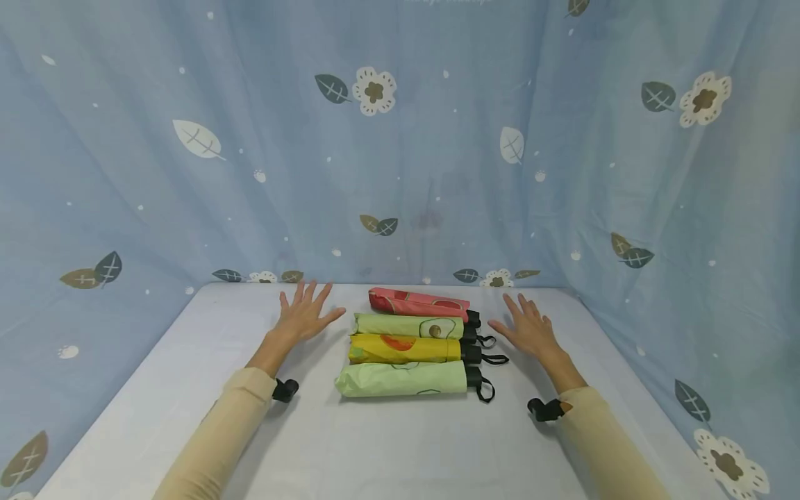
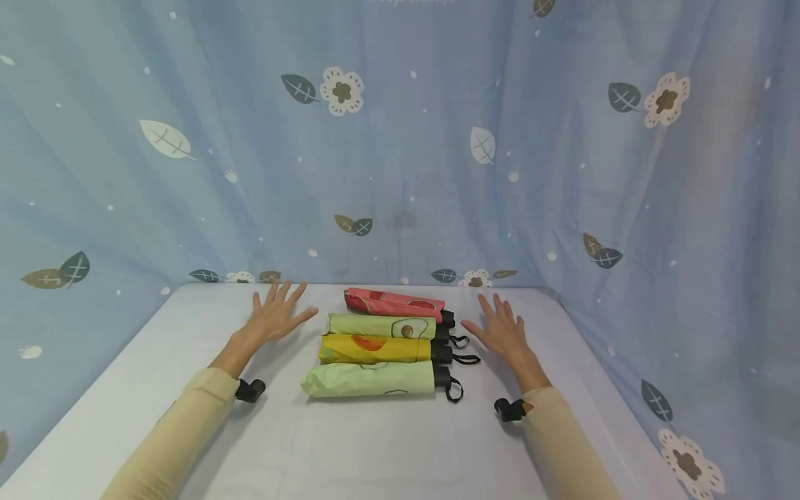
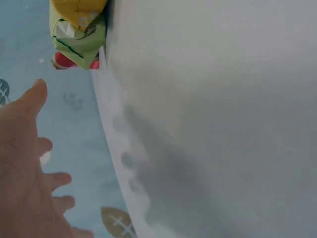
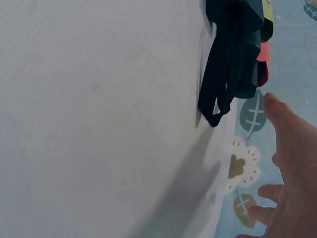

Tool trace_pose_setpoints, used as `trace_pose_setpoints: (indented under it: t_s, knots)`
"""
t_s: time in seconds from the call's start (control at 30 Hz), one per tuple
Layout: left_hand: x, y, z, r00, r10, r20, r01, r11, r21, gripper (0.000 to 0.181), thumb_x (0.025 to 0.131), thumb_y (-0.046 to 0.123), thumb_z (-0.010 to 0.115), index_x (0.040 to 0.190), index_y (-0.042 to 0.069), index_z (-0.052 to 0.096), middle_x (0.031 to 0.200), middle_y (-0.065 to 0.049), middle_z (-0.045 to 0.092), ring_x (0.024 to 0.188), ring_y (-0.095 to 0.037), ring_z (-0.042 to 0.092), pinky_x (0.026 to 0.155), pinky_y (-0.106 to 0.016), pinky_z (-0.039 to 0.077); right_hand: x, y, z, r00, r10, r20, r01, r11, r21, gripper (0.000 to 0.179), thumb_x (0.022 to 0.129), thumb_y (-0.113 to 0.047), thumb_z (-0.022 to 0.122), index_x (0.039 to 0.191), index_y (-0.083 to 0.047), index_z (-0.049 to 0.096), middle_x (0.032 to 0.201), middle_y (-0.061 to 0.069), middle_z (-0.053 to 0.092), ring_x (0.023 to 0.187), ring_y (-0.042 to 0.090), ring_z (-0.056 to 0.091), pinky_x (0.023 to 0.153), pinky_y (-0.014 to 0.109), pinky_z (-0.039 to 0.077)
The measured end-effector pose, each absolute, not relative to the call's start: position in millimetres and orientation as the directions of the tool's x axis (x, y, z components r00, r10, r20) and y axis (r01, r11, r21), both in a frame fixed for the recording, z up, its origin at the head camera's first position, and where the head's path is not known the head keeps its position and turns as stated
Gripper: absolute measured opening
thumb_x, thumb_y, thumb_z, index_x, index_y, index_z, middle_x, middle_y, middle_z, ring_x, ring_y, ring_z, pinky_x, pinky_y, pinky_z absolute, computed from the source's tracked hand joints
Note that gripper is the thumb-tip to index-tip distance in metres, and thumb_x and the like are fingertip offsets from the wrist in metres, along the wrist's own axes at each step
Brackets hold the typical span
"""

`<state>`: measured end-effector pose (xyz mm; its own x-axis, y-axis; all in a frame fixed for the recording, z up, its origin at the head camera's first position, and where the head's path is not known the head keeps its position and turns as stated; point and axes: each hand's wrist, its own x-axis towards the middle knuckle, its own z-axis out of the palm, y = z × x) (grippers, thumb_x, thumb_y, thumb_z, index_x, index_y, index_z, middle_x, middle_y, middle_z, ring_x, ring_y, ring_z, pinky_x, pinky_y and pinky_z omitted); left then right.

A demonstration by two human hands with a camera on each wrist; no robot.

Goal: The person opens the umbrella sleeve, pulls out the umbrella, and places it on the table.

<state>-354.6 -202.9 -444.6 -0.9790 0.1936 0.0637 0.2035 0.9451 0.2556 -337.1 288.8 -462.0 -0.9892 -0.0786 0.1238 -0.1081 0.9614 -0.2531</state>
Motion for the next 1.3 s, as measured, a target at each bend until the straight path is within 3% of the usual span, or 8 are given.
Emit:
trace_pose_setpoints:
  t_s: [0.23,0.4,0.6,0.83,1.03,1.3]
  knots:
    - [-365.7,-197.5,-442.8,-0.95,0.296,0.104,0.31,0.841,0.443,0.076,0.099,0.053,0.047,0.158,0.012,0.021,0.161,-0.026,0.017,0.146,-0.052,0.015,0.109,-0.075,0.014,-343.7,280.2,-461.5,-0.989,-0.09,0.121,-0.127,0.932,-0.339,0.087,0.094,-0.06,0.052,0.157,-0.01,0.019,0.158,0.029,0.022,0.139,0.054,0.028,0.103,0.076,0.025]
    - [-374.1,-192.7,-439.4,-0.929,0.349,0.126,0.361,0.776,0.517,0.073,0.1,0.044,0.051,0.156,0.006,0.024,0.156,-0.029,0.024,0.142,-0.051,0.026,0.109,-0.069,0.026,-350.1,275.2,-460.6,-0.983,-0.141,0.116,-0.178,0.886,-0.429,0.086,0.094,-0.056,0.054,0.157,-0.009,0.021,0.156,0.028,0.029,0.138,0.053,0.033,0.103,0.075,0.027]
    - [-383.3,-185.0,-432.4,-0.918,0.387,0.085,0.366,0.747,0.555,0.071,0.1,0.043,0.053,0.154,0.004,0.029,0.155,-0.027,0.031,0.143,-0.046,0.028,0.111,-0.065,0.028,-352.9,270.5,-460.3,-0.966,-0.24,0.093,-0.253,0.82,-0.514,0.081,0.096,-0.051,0.057,0.156,-0.007,0.023,0.152,0.025,0.039,0.135,0.048,0.042,0.104,0.065,0.036]
    - [-394.4,-172.9,-429.3,-0.906,0.42,0.053,0.362,0.704,0.611,0.067,0.099,0.035,0.057,0.153,0.002,0.031,0.152,-0.027,0.036,0.136,-0.048,0.04,0.108,-0.06,0.037,-352.7,267.1,-460.6,-0.95,-0.293,0.106,-0.304,0.795,-0.526,0.064,0.098,-0.038,0.059,0.145,0.0,0.042,0.14,0.029,0.051,0.118,0.046,0.058,0.093,0.055,0.05]
    - [-403.7,-159.8,-431.1,-0.889,0.457,0.023,0.372,0.692,0.619,0.061,0.098,0.025,0.06,0.149,0.001,0.037,0.148,-0.031,0.039,0.129,-0.049,0.047,0.103,-0.056,0.044,-358.2,262.8,-458.5,-0.943,-0.318,0.1,-0.321,0.781,-0.536,0.053,0.097,-0.03,0.061,0.138,0.003,0.052,0.131,0.028,0.059,0.111,0.043,0.062,0.088,0.05,0.054]
    - [-408.7,-144.5,-429.9,-0.854,0.521,0.014,0.424,0.679,0.599,0.058,0.096,0.022,0.063,0.147,0.002,0.042,0.146,-0.025,0.045,0.126,-0.044,0.052,0.102,-0.052,0.046,-365.2,257.3,-459.8,-0.941,-0.328,0.082,-0.319,0.782,-0.535,0.045,0.097,-0.022,0.063,0.135,0.0,0.056,0.129,0.023,0.062,0.111,0.039,0.064,0.089,0.048,0.054]
